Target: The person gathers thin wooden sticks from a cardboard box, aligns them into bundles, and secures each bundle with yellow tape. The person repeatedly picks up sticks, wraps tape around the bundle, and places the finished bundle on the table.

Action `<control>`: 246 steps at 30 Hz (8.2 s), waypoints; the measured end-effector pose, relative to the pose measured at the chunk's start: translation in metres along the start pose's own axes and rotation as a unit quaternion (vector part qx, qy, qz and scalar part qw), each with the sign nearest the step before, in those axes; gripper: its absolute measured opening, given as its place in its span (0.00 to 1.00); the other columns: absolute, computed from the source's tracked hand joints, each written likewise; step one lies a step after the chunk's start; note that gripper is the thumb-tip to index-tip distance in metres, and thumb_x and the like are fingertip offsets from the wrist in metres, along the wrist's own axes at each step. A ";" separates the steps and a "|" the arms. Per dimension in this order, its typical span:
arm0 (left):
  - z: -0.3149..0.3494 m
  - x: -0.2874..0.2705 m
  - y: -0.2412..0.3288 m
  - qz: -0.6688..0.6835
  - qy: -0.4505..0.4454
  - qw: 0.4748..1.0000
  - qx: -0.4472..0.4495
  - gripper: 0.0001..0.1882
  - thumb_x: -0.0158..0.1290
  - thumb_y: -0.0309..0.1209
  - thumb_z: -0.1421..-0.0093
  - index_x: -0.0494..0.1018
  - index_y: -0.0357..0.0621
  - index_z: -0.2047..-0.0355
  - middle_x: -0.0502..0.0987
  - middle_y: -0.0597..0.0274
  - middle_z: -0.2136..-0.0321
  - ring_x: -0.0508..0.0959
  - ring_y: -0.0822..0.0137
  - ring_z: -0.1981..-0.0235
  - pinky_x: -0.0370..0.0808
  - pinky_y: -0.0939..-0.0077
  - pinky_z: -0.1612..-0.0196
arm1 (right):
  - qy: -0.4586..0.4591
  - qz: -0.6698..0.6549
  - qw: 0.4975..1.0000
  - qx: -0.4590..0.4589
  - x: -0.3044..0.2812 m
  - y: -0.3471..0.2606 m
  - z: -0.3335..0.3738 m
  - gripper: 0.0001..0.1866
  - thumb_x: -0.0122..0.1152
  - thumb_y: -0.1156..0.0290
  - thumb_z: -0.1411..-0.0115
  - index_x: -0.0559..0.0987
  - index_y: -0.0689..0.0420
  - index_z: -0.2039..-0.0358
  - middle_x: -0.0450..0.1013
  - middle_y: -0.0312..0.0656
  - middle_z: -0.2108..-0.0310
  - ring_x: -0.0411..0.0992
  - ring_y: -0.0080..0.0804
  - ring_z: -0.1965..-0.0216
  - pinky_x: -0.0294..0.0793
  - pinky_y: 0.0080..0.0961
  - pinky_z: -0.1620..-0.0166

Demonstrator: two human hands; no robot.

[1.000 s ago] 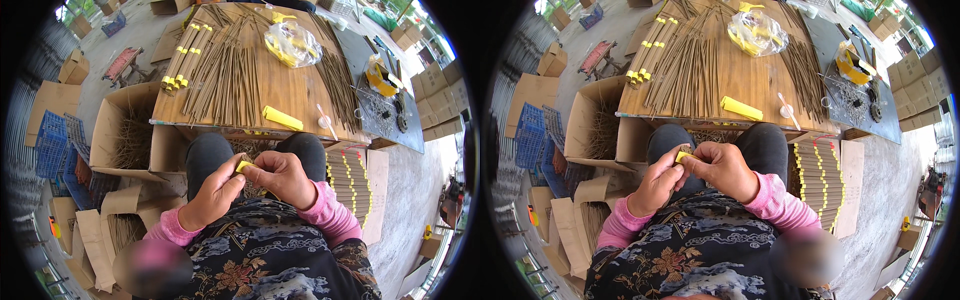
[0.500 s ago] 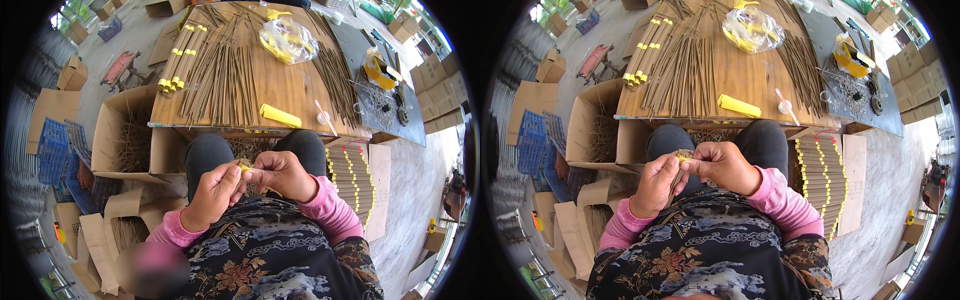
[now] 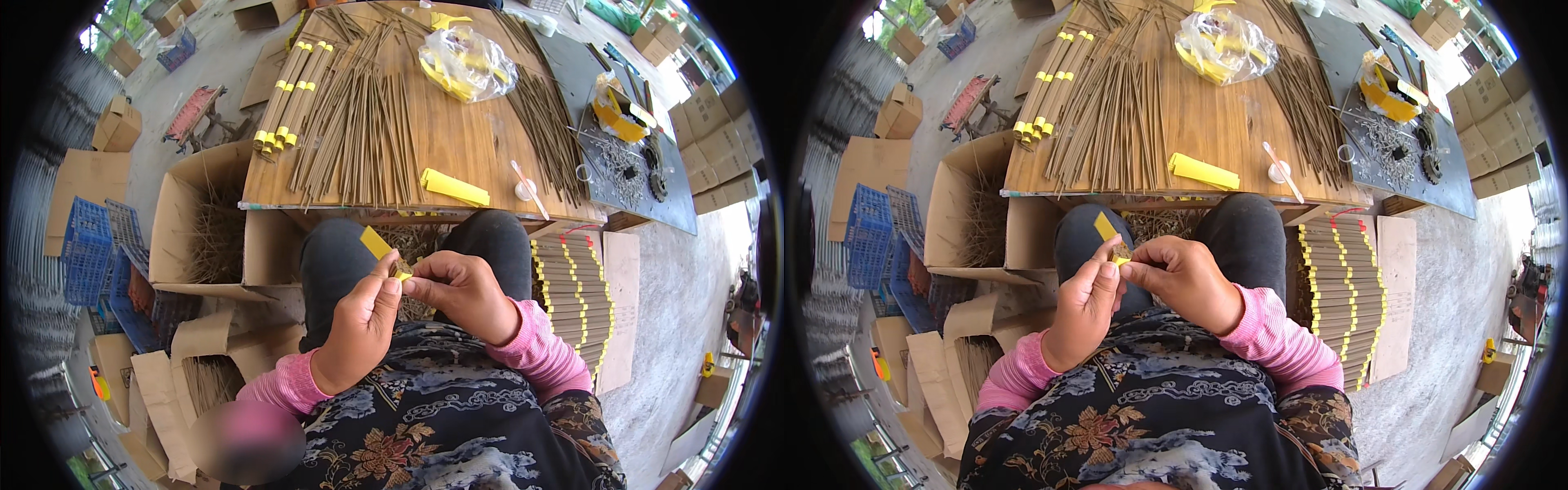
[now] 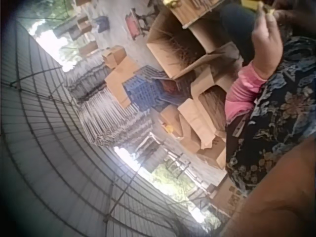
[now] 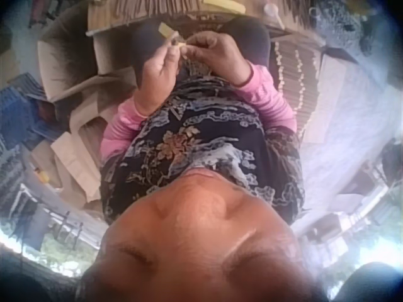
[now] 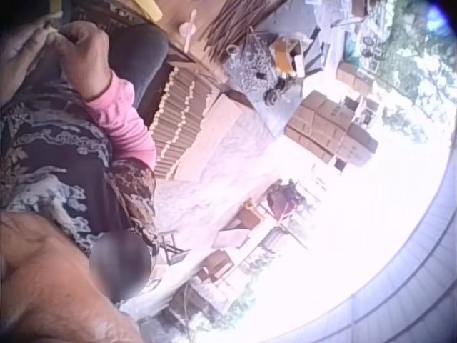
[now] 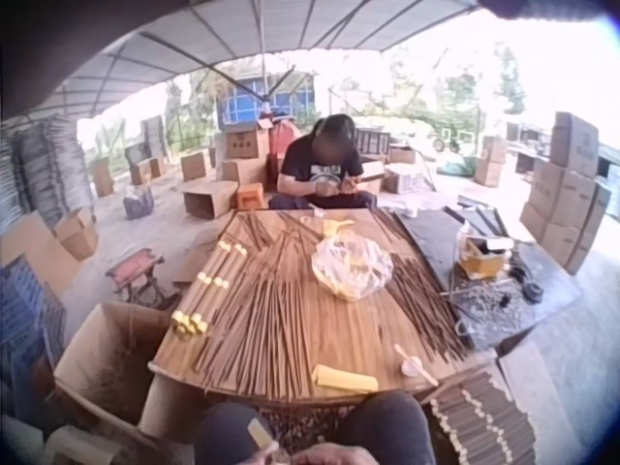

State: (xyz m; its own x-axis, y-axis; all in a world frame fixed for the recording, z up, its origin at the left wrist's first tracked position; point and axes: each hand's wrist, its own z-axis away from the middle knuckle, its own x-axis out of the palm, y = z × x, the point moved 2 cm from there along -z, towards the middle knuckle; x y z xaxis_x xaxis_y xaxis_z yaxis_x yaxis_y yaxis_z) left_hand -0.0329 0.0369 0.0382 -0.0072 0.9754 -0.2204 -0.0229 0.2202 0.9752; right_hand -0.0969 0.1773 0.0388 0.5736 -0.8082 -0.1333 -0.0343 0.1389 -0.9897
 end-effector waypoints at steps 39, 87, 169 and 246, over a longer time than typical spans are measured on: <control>-0.005 0.009 -0.006 0.343 -0.223 0.896 -0.174 0.38 0.44 0.39 0.39 0.31 0.47 0.39 0.67 0.64 0.75 0.65 0.78 0.81 0.62 0.89 0.82 | -0.249 -0.007 0.968 -0.027 -0.034 0.001 -0.008 0.18 0.64 0.66 0.51 0.74 0.63 0.62 0.69 0.43 0.67 0.68 0.32 0.66 0.67 0.24 0.62; -0.004 0.012 -0.005 0.132 -0.058 0.989 -0.042 0.35 0.40 0.36 0.37 0.31 0.44 0.39 0.67 0.67 0.80 0.63 0.82 0.82 0.61 0.90 0.81 | 0.123 0.214 0.959 -0.136 -0.009 -0.001 0.021 0.08 0.64 0.70 0.55 0.76 0.59 0.78 0.69 0.42 0.80 0.68 0.38 0.76 0.65 0.31 0.69; -0.007 0.007 0.000 0.368 -0.195 0.899 -0.131 0.13 0.44 0.38 0.39 0.58 0.45 0.60 0.68 0.55 0.79 0.64 0.74 0.87 0.64 0.85 0.85 | -0.031 -0.110 0.975 -0.192 -0.012 0.029 0.011 0.12 0.63 0.67 0.50 0.70 0.59 0.78 0.68 0.38 0.79 0.67 0.23 0.75 0.65 0.20 0.74; -0.086 0.047 0.047 0.227 -0.079 0.970 0.031 0.19 0.50 0.39 0.42 0.68 0.31 0.65 0.69 0.63 0.76 0.67 0.75 0.81 0.63 0.85 0.80 | 0.362 0.440 0.822 -0.008 -0.200 0.078 0.014 0.06 0.54 0.71 0.52 0.75 0.60 0.77 0.70 0.46 0.78 0.70 0.43 0.74 0.69 0.33 0.70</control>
State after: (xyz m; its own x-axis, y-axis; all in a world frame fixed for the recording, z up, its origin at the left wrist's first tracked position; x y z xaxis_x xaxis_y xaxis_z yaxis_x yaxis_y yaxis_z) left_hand -0.1203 0.0920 0.0716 0.1517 0.9607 0.2325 0.0062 -0.2362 0.9717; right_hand -0.2027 0.3577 -0.0114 -0.3152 -0.5295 -0.7876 -0.1901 0.8483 -0.4942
